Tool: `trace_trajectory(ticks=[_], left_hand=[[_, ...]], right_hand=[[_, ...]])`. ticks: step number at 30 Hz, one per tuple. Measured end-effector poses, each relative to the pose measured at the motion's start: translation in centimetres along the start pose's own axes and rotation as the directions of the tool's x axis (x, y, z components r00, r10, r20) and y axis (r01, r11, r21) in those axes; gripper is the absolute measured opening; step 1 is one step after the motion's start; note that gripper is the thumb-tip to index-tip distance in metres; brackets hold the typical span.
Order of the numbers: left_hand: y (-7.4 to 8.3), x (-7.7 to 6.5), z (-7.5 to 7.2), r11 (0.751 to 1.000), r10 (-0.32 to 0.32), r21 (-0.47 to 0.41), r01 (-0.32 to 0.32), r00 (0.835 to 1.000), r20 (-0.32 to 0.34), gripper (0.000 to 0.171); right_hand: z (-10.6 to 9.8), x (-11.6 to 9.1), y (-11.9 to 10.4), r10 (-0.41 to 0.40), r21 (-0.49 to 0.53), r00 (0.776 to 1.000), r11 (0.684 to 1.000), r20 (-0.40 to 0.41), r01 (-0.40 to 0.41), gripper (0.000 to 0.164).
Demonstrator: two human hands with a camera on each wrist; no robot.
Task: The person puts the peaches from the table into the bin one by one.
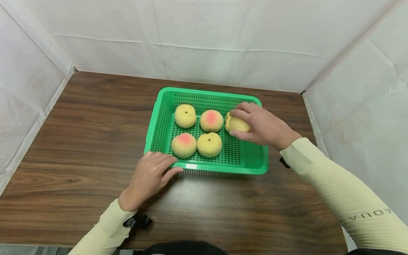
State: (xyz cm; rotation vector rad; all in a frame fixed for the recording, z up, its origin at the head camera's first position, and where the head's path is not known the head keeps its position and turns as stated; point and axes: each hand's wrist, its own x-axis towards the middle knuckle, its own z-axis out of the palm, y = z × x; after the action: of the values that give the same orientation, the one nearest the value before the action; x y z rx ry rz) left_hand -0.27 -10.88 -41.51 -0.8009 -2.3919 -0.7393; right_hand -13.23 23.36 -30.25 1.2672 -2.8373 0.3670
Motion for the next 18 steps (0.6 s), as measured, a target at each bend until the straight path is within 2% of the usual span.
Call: trace_trajectory(ticks=[11, 18], left_hand=[[-0.03, -0.06, -0.02, 1.0, -0.003, 0.006, 0.003, 1.0, 0.006, 0.029], [-0.04, -0.02, 0.02, 1.0, 0.01, 0.01, -0.01, 1.0, -0.008, 0.029]], right_hand=[[0.42, 0.1, -0.15, -0.014, 0.005, 0.998, 1.0, 0.059, 0.014, 0.048], [0.78, 0.48, -0.41, -0.011, 0.027, 0.989, 1.0, 0.148, 0.007, 0.053]])
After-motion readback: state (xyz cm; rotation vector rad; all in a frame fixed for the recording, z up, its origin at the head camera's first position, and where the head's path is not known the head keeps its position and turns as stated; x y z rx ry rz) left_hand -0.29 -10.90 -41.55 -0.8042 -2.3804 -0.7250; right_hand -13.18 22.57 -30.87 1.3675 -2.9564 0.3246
